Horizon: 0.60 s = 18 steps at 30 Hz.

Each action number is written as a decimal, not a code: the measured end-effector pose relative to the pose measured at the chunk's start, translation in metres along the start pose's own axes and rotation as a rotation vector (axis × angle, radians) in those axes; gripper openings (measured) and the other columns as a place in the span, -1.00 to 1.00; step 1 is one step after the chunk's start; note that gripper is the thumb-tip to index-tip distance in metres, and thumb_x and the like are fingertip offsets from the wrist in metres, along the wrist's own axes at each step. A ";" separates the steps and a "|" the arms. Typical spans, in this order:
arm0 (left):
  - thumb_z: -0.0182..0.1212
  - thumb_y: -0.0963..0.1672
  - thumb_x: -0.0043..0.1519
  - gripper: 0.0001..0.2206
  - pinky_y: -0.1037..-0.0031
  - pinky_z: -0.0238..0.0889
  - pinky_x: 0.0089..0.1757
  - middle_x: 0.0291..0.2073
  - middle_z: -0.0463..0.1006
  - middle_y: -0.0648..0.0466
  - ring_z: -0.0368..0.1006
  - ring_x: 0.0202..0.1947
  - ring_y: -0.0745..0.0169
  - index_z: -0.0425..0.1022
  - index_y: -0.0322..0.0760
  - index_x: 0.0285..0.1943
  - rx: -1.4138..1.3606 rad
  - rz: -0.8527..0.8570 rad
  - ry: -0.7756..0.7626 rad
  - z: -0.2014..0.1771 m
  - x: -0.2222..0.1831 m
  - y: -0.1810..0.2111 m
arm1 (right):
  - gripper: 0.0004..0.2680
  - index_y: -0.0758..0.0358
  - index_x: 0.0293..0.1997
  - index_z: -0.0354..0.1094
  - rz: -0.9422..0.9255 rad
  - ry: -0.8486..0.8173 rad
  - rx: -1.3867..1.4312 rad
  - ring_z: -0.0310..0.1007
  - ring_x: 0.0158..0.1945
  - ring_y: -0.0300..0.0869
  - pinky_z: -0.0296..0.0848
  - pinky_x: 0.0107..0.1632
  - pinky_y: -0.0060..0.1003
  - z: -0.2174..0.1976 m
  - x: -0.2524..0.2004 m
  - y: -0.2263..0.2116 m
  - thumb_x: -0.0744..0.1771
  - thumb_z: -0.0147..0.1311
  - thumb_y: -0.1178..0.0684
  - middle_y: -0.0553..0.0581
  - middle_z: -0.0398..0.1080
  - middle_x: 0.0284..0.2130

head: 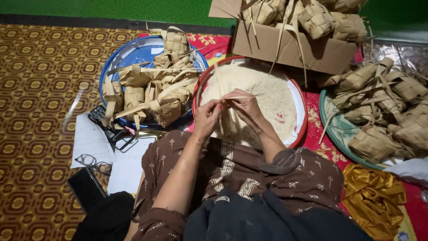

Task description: The person manually fills woven palm leaf pouches with raw rice from a large tray while sitting on the floor.

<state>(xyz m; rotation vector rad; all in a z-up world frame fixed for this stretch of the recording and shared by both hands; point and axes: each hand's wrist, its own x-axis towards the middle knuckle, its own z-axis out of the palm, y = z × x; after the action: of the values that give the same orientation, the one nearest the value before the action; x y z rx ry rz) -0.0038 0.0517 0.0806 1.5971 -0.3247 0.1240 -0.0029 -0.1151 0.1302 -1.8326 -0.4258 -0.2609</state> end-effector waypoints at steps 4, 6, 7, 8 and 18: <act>0.37 -0.16 0.10 -0.81 0.46 0.39 -0.19 -0.44 0.67 0.13 0.47 -0.31 0.47 0.69 -0.03 -0.12 0.034 0.034 0.000 0.001 0.003 -0.005 | -0.88 -0.03 -0.20 0.62 -0.068 -0.008 -0.150 0.51 -0.40 -0.23 0.45 -0.22 -0.38 -0.001 0.007 0.050 0.37 0.16 -0.08 0.01 0.44 -0.50; 0.34 -0.16 0.15 -0.90 0.40 0.43 -0.29 -0.44 0.68 0.03 0.64 -0.31 0.04 0.70 -0.08 -0.20 0.221 0.107 0.099 0.000 0.009 -0.006 | -0.87 -0.18 -0.17 0.60 -0.083 0.045 -0.254 0.51 -0.35 -0.20 0.46 -0.21 -0.37 0.003 0.007 0.036 0.36 0.18 -0.21 -0.05 0.43 -0.42; 0.34 -0.16 0.15 -0.90 0.40 0.43 -0.29 -0.44 0.68 0.03 0.64 -0.31 0.04 0.70 -0.08 -0.20 0.225 0.114 0.104 0.001 0.013 -0.008 | -0.87 -0.18 -0.17 0.60 -0.092 0.045 -0.250 0.51 -0.35 -0.20 0.46 -0.21 -0.37 0.008 0.002 0.029 0.36 0.18 -0.21 -0.05 0.43 -0.42; 0.33 -0.18 0.12 -0.88 0.35 0.45 -0.27 -0.44 0.67 0.00 0.63 -0.29 0.01 0.68 -0.09 -0.21 0.258 0.128 0.167 0.002 0.017 -0.010 | -0.84 -0.01 0.01 0.48 -0.064 0.118 -0.192 0.52 -0.18 -0.12 0.49 -0.11 -0.31 0.012 -0.004 0.021 0.34 0.19 -0.02 0.04 0.41 -0.24; 0.23 -0.18 0.14 -0.89 0.20 0.48 -0.27 -0.42 0.66 -0.11 0.63 -0.31 -0.14 0.63 -0.15 -0.22 0.222 0.047 0.309 0.017 0.015 0.034 | -0.31 -0.13 0.53 -0.23 0.647 -0.059 -0.465 0.30 0.22 0.48 0.26 0.30 0.32 0.016 -0.059 -0.022 0.25 0.11 0.25 0.41 0.08 0.37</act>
<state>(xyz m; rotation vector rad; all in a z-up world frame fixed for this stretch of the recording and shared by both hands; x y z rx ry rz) -0.0016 0.0320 0.1161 1.7591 -0.1105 0.4508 -0.0664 -0.1040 0.1216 -2.3275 0.2233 0.1574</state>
